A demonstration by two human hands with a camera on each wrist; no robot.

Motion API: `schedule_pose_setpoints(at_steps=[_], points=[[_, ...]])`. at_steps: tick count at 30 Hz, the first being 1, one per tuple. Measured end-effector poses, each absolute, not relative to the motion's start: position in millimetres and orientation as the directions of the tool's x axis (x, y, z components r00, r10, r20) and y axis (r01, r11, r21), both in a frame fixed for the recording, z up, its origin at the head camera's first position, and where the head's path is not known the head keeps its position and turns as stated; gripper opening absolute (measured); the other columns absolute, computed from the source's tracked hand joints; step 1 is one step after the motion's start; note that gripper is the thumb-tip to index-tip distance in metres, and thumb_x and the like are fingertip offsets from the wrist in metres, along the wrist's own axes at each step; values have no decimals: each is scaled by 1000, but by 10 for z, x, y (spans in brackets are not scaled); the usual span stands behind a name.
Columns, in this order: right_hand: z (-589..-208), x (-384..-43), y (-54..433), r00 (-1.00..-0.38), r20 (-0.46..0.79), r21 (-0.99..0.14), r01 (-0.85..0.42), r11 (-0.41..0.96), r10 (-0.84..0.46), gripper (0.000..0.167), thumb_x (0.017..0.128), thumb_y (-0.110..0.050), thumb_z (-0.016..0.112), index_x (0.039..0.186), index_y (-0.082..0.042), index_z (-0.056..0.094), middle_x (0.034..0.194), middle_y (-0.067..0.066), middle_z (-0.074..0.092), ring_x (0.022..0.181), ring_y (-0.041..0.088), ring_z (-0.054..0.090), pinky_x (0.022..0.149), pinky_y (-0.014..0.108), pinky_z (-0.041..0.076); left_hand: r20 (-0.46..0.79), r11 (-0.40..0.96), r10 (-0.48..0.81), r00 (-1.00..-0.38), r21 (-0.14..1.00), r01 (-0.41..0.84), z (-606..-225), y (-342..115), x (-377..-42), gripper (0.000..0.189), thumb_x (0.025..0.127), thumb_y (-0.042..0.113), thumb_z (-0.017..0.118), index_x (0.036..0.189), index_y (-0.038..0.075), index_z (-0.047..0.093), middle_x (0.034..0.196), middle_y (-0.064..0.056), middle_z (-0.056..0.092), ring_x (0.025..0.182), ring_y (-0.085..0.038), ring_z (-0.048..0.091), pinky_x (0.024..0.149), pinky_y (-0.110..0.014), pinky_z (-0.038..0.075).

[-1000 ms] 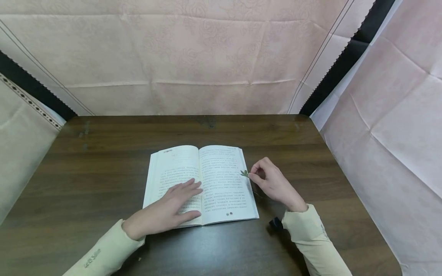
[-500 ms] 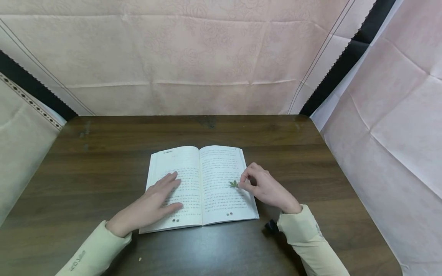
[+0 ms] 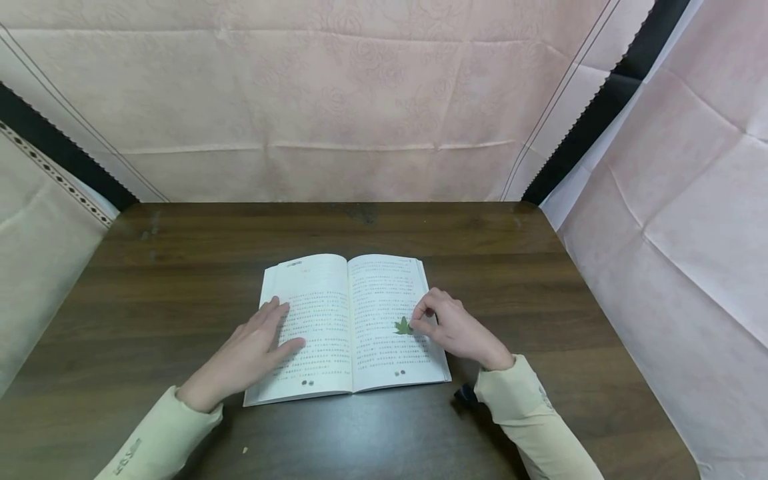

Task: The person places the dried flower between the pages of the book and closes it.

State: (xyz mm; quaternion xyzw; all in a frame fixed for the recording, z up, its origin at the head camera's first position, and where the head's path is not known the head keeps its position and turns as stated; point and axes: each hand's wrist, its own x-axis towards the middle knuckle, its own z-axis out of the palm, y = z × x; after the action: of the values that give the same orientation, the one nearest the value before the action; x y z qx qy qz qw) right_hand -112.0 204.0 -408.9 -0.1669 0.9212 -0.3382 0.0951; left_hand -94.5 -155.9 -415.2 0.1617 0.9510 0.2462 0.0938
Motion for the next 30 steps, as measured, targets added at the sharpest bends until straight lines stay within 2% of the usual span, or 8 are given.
schedule_pose_setpoints(at_steps=[5,10,14,21,30], points=[[-4140,-1147,2047,-936,-39,-604,-257,754,-350,9,90,-18,70,85,-19,63,89,-3,52,87,21,47,85,40,28,-126,842,335,-934,484,237,-4139,-1576,-941,85,95,56,52,146,-8,32,154,-31,20,141,-48,20,104,-71,22],[-4157,-1154,2042,-943,-51,-562,-245,790,-329,12,89,-21,72,84,-19,62,90,0,53,86,20,46,83,39,28,-149,853,322,-935,473,219,-4140,-1601,-955,87,95,56,51,146,-11,29,154,-33,17,141,-51,17,104,-71,21],[-4157,-1157,2035,-949,-60,-541,-230,809,-309,13,88,-22,73,83,-19,61,92,1,54,87,18,46,85,40,28,-175,863,297,-939,471,185,-4145,-1629,-968,90,95,57,49,147,-13,26,154,-36,11,140,-53,13,104,-73,18],[-4145,-1156,2050,-956,-62,-561,-205,802,-288,12,90,-23,71,87,-19,61,96,-3,54,92,20,49,87,41,29,-211,875,238,-948,470,115,-4157,-1697,-988,97,93,64,47,145,-15,24,152,-39,9,139,-57,10,103,-74,15],[-4125,-1160,2102,-961,-82,-570,-173,803,-265,11,91,-23,70,94,-16,61,100,0,55,98,23,51,94,43,29,-254,906,165,-953,420,44,-4207,-1713,-1013,104,93,67,41,137,-26,26,148,-45,3,136,-60,5,103,-74,13]])
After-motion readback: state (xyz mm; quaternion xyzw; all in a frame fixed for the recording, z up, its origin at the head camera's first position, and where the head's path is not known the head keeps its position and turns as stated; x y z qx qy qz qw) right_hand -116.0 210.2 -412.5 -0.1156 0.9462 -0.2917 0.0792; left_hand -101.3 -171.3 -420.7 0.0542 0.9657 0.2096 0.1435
